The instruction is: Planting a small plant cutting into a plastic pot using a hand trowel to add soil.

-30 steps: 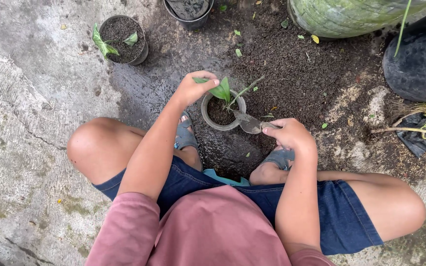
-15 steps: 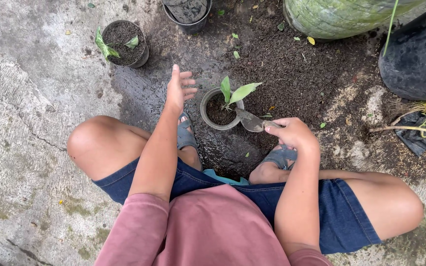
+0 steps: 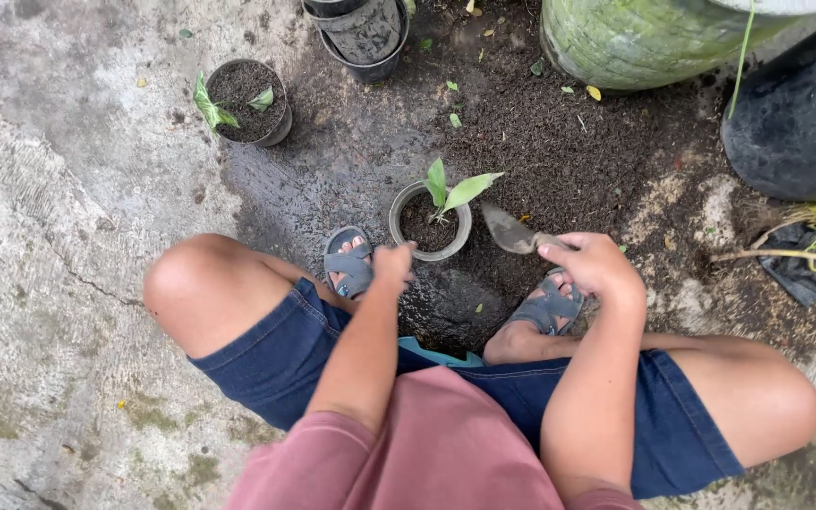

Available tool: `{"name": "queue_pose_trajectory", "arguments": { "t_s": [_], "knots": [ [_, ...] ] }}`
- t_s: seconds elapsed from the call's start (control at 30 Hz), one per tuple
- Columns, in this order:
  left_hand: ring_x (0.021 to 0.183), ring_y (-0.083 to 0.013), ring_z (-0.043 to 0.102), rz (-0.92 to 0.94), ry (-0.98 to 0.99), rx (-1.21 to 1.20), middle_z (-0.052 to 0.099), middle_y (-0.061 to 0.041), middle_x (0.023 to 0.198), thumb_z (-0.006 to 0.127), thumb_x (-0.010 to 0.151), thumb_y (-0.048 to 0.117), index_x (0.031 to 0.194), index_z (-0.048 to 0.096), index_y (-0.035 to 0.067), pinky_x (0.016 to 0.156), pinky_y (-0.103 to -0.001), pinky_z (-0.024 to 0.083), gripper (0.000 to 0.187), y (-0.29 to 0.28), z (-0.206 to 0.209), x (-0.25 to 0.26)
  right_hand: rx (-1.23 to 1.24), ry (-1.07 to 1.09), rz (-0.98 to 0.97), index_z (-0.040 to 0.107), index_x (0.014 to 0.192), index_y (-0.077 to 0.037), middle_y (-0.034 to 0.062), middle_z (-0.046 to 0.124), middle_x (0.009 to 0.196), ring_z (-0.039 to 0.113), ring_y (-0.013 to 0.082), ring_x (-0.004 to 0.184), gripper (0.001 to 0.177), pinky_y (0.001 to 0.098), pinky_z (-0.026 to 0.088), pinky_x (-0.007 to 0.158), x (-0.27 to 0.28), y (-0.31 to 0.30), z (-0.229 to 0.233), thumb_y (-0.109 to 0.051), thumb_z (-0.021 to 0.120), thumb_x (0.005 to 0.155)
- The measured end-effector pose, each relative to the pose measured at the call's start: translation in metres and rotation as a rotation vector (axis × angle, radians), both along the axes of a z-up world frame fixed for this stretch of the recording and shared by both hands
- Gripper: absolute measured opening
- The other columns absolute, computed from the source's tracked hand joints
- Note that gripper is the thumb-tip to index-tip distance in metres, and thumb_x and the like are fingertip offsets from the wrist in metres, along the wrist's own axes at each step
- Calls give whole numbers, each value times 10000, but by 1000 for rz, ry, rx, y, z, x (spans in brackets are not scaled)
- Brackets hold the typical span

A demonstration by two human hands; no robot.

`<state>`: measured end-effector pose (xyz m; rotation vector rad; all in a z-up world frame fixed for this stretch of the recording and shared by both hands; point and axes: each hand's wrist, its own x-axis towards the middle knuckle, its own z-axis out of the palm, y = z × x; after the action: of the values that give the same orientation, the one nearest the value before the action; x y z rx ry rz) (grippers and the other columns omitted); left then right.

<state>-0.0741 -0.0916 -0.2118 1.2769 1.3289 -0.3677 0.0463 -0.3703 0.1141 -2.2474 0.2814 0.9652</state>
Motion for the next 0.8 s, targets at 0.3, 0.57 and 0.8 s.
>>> {"name": "queue_pose_trajectory", "arguments": {
  "t_s": [0.3, 0.57, 0.8],
  "knots": [
    [897, -333, 772, -101, 14, -76, 752, -143, 1078, 453, 1005, 253, 1568, 305, -4, 874, -562, 611, 636, -12, 12, 19, 103, -26, -117, 619, 1222, 149, 210, 594, 641, 554, 242, 452, 503, 373, 474, 353, 9, -2, -76, -301, 610, 996],
    [1116, -394, 696, -278, 1, 406, 733, -202, 1146, 614, 973, 312, 1300, 685, 49, 1014, -521, 532, 425, 45, 44, 46, -11, -99, -142, 606, 1193, 75, 223, 686, 740, 638, 301, 508, 451, 446, 507, 376, 23, -12, -125, -305, 652, 953],
    [985, -280, 754, -15, -13, 347, 765, -126, 1099, 710, 912, 395, 1256, 715, 123, 854, -367, 628, 438, 60, 20, 50, 138, -187, -202, 583, 1172, 120, 173, 664, 795, 624, 221, 543, 446, 361, 552, 462, 25, 2, -123, -267, 647, 959]
  ]
}}
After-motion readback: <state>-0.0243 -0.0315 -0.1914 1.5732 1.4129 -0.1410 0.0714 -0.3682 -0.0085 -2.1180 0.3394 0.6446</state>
